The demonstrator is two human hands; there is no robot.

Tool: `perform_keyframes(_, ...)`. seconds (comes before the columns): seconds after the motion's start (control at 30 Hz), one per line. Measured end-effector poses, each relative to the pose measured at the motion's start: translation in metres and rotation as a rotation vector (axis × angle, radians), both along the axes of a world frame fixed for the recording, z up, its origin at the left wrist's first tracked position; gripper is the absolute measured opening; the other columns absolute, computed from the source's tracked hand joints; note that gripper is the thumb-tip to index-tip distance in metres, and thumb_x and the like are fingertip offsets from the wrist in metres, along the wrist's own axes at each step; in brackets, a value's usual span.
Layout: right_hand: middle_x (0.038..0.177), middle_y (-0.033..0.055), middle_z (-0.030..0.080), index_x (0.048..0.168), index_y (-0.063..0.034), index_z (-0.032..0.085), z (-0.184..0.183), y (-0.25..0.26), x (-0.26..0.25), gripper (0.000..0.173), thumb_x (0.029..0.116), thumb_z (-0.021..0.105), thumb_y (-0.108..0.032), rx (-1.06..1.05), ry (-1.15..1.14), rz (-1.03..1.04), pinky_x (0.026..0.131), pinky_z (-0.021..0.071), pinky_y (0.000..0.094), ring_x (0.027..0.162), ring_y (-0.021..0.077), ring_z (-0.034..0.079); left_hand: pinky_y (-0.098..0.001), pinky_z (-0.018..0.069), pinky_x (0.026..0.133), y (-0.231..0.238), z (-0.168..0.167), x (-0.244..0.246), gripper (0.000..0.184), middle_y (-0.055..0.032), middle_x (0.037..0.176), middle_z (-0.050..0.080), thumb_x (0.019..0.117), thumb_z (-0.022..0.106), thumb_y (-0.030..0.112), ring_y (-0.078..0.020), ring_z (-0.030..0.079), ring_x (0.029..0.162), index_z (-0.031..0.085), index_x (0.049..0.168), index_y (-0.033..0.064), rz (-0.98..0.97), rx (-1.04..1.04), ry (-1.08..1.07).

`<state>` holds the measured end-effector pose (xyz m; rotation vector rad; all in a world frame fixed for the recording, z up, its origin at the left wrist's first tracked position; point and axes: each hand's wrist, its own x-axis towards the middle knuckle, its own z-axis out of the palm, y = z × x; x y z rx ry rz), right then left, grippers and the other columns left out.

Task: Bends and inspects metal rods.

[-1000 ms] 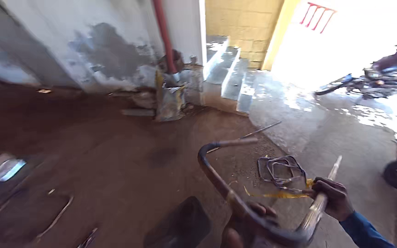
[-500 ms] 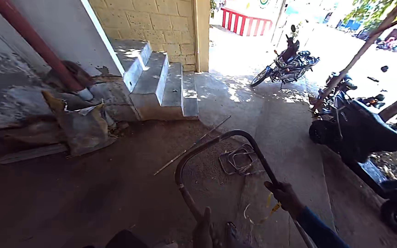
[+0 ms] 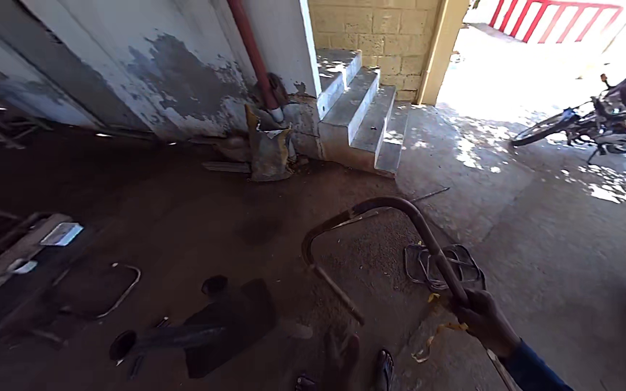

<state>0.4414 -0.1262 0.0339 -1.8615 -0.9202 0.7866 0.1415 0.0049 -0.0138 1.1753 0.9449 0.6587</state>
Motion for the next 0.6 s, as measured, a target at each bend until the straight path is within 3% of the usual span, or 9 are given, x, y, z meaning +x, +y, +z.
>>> perform_keyframes(0.07,0.064,-0.0036,0.06,0.085,-0.0106,0.07,0.019,0.008,-0.018,0.038,0.0892,0.078,-0.048,0.073,0.113,0.413,0.048,0.0483,0.0275,0.052,0.0061,0.054,-0.0426,0.0493,0.11,-0.014,0.026,-0.001,0.098,-0.0145,0.149,0.052,0.0869,0.073,0.062,-0.0228,0.053,0.136,0.035,0.152,-0.0016,-0.019,0.175,-0.226)
perform_keyframes(0.13,0.059,0.0017,0.058,0.077,-0.0093,0.067,0.019,0.017,-0.049,0.045,0.0884,0.077,-0.051,0.005,-0.117,0.646,0.049,0.0472,0.0382,0.051,0.0145,0.055,-0.039,0.0493,0.111,-0.029,0.057,-0.002,0.079,-0.001,0.142,0.063,0.0841,0.078,0.058,-0.0152,0.059,0.131,0.054,0.145,0.0138,-0.046,0.276,-0.417)
perform_keyframes(0.17,0.06,0.0051,0.06,0.074,-0.0096,0.066,0.013,0.023,-0.061,0.047,0.0889,0.075,-0.053,0.017,-0.325,0.666,0.049,0.0492,0.046,0.053,0.0207,0.059,-0.0388,0.0501,0.111,-0.029,0.069,0.002,0.065,-0.0019,0.134,0.068,0.0861,0.079,0.051,-0.0164,0.063,0.126,0.061,0.138,0.0162,-0.042,0.27,-0.56)
perform_keyframes(0.23,0.063,0.0036,0.063,0.072,-0.0144,0.064,0.005,0.033,-0.079,0.04,0.0847,0.072,-0.051,0.125,-0.669,0.594,0.044,0.05,0.0478,0.053,0.0217,0.063,-0.044,0.0555,0.098,-0.024,0.081,0.011,0.029,-0.0098,0.101,0.073,0.0971,0.07,0.035,-0.0242,0.071,0.099,0.07,0.109,0.0088,0.023,0.121,-0.907)
perform_keyframes(0.3,0.066,0.002,0.063,0.072,-0.0169,0.063,0.018,0.046,-0.086,0.041,0.0836,0.07,-0.056,0.139,-0.821,0.603,0.041,0.048,0.0465,0.053,0.0212,0.063,-0.042,0.0572,0.085,-0.019,0.093,0.01,0.037,-0.0042,0.069,0.061,0.1058,0.056,0.033,-0.0204,0.066,0.071,0.061,0.078,0.0092,0.144,-0.036,-1.106)
perform_keyframes(0.33,0.067,0.0026,0.063,0.072,-0.0169,0.063,0.028,0.053,-0.086,0.046,0.0837,0.07,-0.061,0.081,-0.83,0.651,0.043,0.0478,0.0484,0.054,0.0228,0.063,-0.0416,0.0564,0.08,-0.015,0.095,0.007,0.043,-0.0023,0.062,0.055,0.1065,0.053,0.033,-0.0195,0.062,0.064,0.057,0.071,0.0104,0.195,-0.068,-1.166)
perform_keyframes(0.43,0.07,0.0093,0.066,0.076,-0.0131,0.067,0.035,0.071,-0.066,0.057,0.0819,0.07,-0.07,-0.237,-0.767,0.82,0.054,0.0508,0.0615,0.065,0.0336,0.067,-0.0383,0.0556,0.07,0.004,0.098,-0.008,0.046,0.001,0.055,0.05,0.1043,0.057,0.035,-0.0165,0.057,0.054,0.054,0.064,0.0121,0.3,-0.086,-1.246)
perform_keyframes(0.53,0.066,0.0099,0.065,0.072,-0.0128,0.065,0.012,0.065,-0.061,0.04,0.082,0.073,-0.05,-0.18,-0.89,0.744,0.048,0.0484,0.0591,0.059,0.0341,0.067,-0.0383,0.0549,0.074,0.018,0.082,-0.02,0.043,0.0019,0.056,0.05,0.1028,0.059,0.034,-0.0161,0.057,0.056,0.054,0.065,0.0141,0.309,-0.178,-1.244)
perform_keyframes(0.6,0.072,0.011,0.068,0.076,-0.0123,0.067,0.014,0.061,-0.075,0.034,0.0844,0.073,-0.044,-0.22,-0.935,0.692,0.049,0.0493,0.059,0.062,0.0346,0.068,-0.0414,0.0566,0.08,0.025,0.069,-0.026,0.036,-0.0006,0.062,0.056,0.1011,0.062,0.034,-0.0182,0.063,0.063,0.059,0.072,0.0128,0.345,-0.302,-1.236)
